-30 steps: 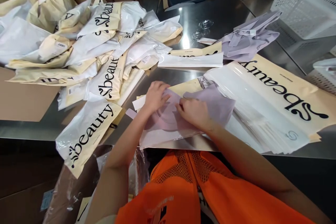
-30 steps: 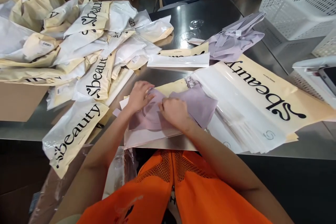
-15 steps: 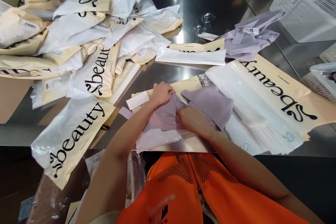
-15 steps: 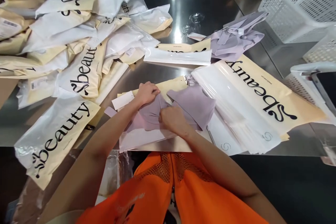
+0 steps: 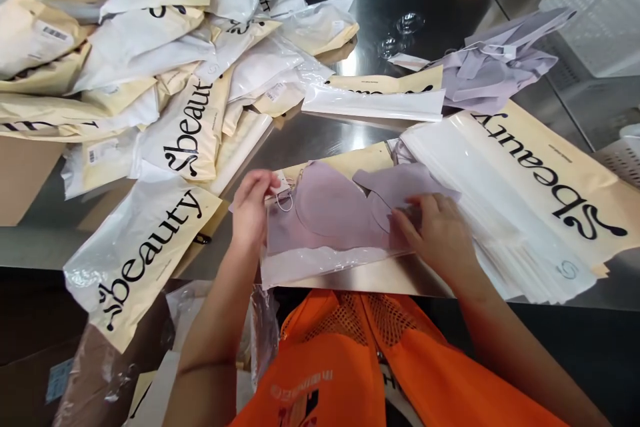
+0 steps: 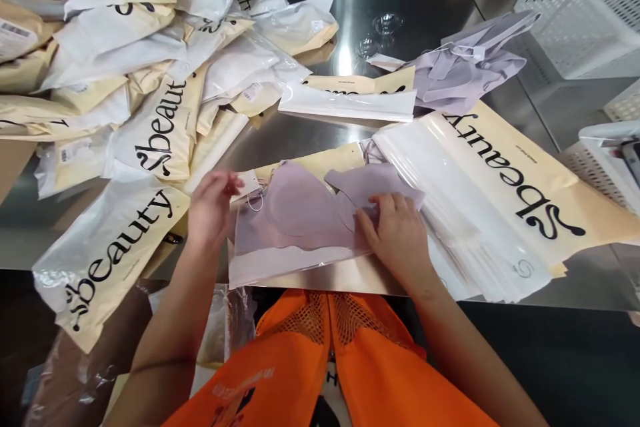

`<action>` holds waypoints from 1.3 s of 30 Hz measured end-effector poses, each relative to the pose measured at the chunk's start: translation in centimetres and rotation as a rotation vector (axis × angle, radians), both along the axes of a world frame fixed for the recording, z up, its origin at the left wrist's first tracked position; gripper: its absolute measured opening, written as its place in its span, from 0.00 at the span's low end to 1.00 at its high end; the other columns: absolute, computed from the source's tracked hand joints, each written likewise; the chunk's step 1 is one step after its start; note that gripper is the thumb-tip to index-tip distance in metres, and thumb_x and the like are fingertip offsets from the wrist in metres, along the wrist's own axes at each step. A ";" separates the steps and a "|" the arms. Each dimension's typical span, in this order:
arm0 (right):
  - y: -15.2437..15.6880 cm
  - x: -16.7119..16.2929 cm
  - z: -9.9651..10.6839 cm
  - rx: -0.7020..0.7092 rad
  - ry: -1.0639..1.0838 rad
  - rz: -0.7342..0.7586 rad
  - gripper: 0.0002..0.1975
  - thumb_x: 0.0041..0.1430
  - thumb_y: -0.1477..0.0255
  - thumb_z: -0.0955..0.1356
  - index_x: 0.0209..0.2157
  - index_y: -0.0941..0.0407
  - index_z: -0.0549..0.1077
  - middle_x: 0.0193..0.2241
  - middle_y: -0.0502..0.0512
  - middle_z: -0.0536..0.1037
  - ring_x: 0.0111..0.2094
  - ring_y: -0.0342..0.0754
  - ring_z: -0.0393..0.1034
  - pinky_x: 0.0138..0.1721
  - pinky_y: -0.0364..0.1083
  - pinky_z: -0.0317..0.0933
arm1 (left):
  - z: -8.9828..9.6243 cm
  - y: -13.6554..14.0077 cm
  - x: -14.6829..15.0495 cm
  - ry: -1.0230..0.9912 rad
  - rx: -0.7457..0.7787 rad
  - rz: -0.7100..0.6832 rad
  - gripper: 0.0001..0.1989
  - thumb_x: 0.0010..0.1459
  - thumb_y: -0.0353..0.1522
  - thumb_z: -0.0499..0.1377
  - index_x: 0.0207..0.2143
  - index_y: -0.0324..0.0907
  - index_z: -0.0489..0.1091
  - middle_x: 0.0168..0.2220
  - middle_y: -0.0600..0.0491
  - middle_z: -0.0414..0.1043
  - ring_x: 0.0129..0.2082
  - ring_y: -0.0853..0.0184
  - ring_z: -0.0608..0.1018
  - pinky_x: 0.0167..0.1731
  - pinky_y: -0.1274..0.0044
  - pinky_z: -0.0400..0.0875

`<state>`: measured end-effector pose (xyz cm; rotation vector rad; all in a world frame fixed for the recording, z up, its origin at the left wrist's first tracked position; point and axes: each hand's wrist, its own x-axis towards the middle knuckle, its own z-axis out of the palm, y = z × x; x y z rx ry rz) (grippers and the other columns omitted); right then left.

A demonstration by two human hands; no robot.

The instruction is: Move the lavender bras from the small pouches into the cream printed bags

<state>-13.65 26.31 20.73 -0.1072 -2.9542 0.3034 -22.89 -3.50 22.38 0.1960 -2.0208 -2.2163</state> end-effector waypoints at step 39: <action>9.1 7.8 -0.8 -0.041 0.172 0.301 0.10 0.69 0.71 0.62 0.39 0.53 0.76 0.48 0.57 0.78 0.56 0.59 0.67 0.52 0.60 0.57 | -0.7 9.4 14.2 -0.951 0.637 -0.281 0.12 0.54 0.34 0.64 0.39 0.39 0.67 0.40 0.42 0.79 0.38 0.56 0.83 0.35 0.70 0.80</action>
